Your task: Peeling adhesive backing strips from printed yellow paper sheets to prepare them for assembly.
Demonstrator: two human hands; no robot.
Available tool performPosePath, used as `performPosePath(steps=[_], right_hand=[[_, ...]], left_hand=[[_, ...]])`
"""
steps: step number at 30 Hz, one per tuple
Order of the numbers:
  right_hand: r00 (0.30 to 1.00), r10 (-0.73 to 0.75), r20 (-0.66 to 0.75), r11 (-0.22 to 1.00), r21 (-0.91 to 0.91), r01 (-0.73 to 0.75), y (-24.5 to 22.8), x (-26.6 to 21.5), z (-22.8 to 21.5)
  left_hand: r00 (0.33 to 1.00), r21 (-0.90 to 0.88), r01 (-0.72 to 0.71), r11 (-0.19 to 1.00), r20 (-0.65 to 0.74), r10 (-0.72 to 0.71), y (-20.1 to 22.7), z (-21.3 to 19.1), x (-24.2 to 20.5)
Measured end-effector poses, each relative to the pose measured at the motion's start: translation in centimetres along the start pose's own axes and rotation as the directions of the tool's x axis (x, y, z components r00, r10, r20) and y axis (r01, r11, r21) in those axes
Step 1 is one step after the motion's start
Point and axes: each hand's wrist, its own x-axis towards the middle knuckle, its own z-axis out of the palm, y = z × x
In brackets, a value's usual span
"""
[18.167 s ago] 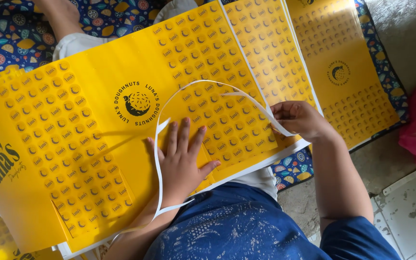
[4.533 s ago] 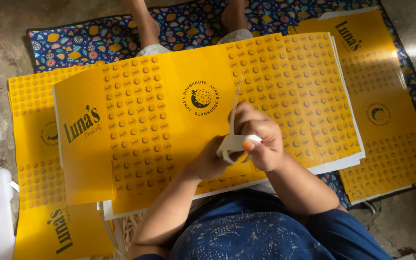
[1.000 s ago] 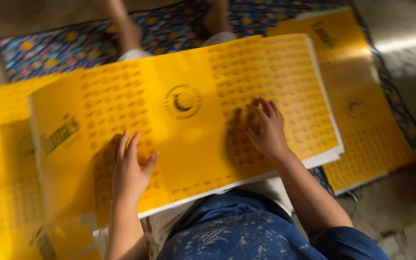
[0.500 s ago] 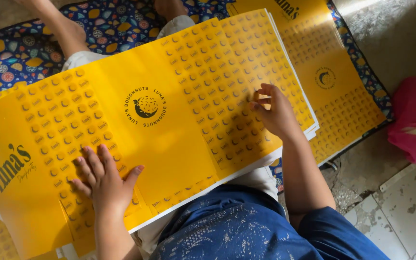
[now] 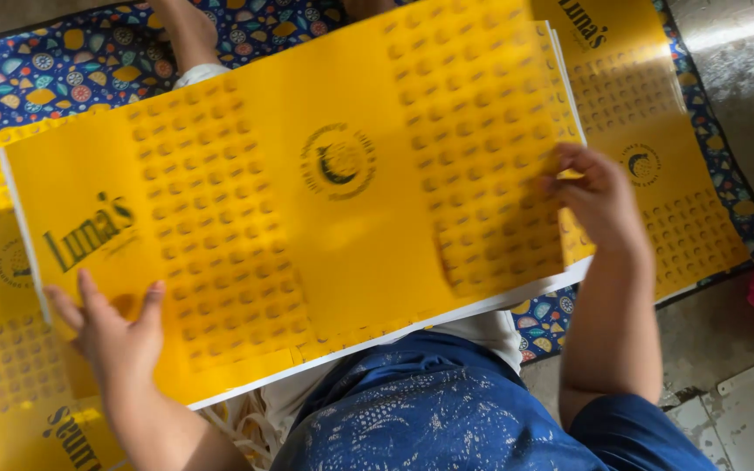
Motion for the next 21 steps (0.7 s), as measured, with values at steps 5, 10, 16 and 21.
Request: performPosePath(steps=[5,10,16,21], right_hand=[[0.975,0.106,-0.195,0.900,-0.397,-0.177,-3.6,2.3,-0.8],[0.733,-0.598,0.325,0.280,-0.772,0.571,5.7,3.3,8.0],[-0.010,-0.442,0.897,0.632,0.319,0.706,-4.9,-8.6,20.9],[0.679,-0.456,0.575,0.364,-0.576,0.732,-0.7,-0.6,21.3]], left_hand=[[0.998,-0.005,0.058,0.998,-0.015,-0.058,-5.7,-0.1,2.2],[0.985,-0.486,0.165,0.858,0.128,-0.117,-7.5,3.7,2.2],[0.997,-0.509,0.081,0.857,0.027,-0.078,-5.6,2.9,1.3],[0.996,-0.603,0.049,0.796,-0.027,-0.082,-9.9,6.0,2.3]])
